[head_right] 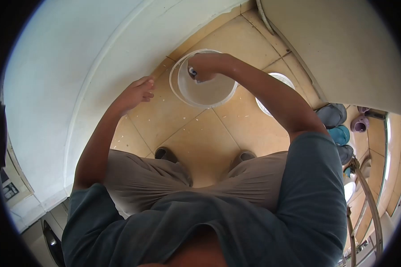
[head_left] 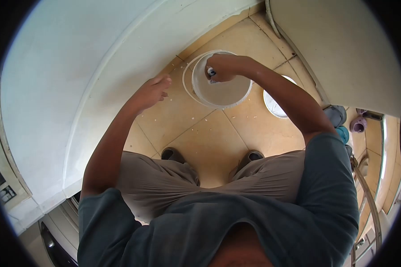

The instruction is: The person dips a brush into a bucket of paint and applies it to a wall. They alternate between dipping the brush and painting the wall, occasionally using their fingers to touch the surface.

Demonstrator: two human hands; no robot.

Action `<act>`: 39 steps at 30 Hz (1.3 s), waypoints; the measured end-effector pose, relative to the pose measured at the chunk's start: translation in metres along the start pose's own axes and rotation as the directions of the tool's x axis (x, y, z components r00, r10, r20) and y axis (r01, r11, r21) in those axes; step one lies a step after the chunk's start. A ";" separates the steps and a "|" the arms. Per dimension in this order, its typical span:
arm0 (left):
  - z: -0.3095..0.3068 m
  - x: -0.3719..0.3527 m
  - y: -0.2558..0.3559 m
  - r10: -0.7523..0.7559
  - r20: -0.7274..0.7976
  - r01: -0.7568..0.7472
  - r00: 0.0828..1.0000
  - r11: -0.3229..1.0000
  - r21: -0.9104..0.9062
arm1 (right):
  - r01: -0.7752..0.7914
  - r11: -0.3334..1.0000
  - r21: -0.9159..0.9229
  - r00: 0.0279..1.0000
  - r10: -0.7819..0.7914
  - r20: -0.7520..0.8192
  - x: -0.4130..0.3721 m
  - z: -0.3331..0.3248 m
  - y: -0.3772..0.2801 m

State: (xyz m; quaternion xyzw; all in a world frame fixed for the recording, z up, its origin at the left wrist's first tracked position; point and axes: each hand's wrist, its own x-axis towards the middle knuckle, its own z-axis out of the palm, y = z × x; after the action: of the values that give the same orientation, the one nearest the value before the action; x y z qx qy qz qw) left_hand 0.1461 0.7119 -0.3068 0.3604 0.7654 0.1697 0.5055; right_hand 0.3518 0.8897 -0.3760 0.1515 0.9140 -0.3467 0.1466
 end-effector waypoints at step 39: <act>-0.020 0.055 -0.056 0.423 0.187 -0.451 0.887 0.702 0.552 | 0.070 0.988 0.136 0.996 -0.062 -0.066 0.003 0.001 0.047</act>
State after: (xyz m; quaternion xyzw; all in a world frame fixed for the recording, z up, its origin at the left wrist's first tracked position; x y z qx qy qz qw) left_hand 0.0942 0.7158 -0.3686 0.6717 0.6606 0.0346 0.3335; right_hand 0.3665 0.9227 -0.4056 0.1415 0.8965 -0.4088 0.0961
